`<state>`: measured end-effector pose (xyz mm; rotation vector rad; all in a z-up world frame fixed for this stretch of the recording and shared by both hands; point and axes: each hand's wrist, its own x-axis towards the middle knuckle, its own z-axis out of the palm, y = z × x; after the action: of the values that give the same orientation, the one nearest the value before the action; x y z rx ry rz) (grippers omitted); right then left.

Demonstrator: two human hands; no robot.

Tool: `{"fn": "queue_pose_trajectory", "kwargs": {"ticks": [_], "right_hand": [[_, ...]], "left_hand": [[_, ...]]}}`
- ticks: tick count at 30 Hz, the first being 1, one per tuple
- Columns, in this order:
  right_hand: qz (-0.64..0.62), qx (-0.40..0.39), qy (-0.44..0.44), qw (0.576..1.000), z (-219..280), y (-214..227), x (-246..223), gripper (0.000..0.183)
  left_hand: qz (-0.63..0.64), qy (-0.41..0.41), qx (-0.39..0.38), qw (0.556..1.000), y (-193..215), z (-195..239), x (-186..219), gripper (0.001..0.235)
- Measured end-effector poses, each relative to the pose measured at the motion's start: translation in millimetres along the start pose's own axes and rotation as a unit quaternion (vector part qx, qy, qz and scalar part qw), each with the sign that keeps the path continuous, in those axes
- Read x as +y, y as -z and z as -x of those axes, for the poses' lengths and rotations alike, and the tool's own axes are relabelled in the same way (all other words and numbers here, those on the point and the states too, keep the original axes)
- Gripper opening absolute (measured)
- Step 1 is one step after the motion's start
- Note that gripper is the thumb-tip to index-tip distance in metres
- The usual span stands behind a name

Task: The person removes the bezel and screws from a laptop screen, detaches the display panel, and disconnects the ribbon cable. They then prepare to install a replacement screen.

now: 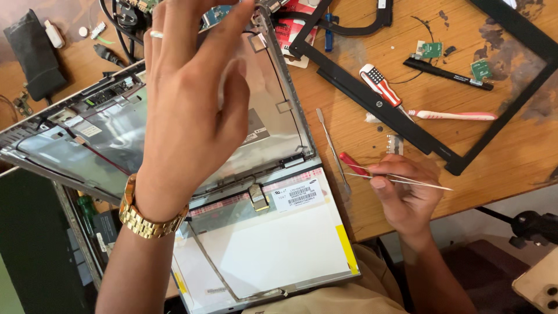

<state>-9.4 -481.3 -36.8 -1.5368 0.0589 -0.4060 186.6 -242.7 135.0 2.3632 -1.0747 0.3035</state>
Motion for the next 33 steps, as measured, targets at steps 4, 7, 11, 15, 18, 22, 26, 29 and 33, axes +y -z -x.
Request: {"fn": "queue_pose_trajectory", "kwargs": {"ticks": [4,7,11,15,18,22,26,29,33], "right_hand": [[0.001,-0.01,0.016,1.0,-0.8,0.0,-0.2,0.018],[0.0,-0.01,0.009,1.0,-1.0,-0.5,-0.5,0.018],[0.008,-0.005,0.001,1.0,-1.0,-0.2,-1.6,0.018],[0.009,-0.002,-0.006,1.0,-0.7,-0.4,-3.3,0.018],[0.001,-0.009,0.011,1.0,-1.1,-1.7,-3.0,0.017],[0.009,-0.004,0.011,1.0,-1.6,-1.2,-1.6,0.018],[0.016,0.001,0.011,1.0,1.6,1.3,0.9,0.02],[0.012,0.03,-0.012,0.999,5.1,1.7,2.0,0.021],[-0.011,0.05,-0.041,0.998,8.1,-1.4,1.6,0.017]], "left_hand": [[0.005,0.005,-0.008,1.0,1.4,-3.0,1.2,0.046],[0.035,0.016,0.0,0.999,2.5,-2.3,0.6,0.044],[0.157,0.09,0.015,0.983,2.4,1.7,0.8,0.031],[0.076,0.039,0.013,0.996,1.7,3.3,1.1,0.043],[0.016,0.02,-0.003,1.0,-0.4,2.5,1.6,0.05],[-0.018,0.006,-0.008,1.0,-1.7,0.5,2.6,0.047],[0.014,0.016,-0.005,1.0,-0.9,1.9,2.7,0.046],[0.05,0.022,0.0,0.999,1.0,1.9,0.3,0.047],[0.064,0.036,0.02,0.997,-0.3,6.0,1.5,0.035]]}}
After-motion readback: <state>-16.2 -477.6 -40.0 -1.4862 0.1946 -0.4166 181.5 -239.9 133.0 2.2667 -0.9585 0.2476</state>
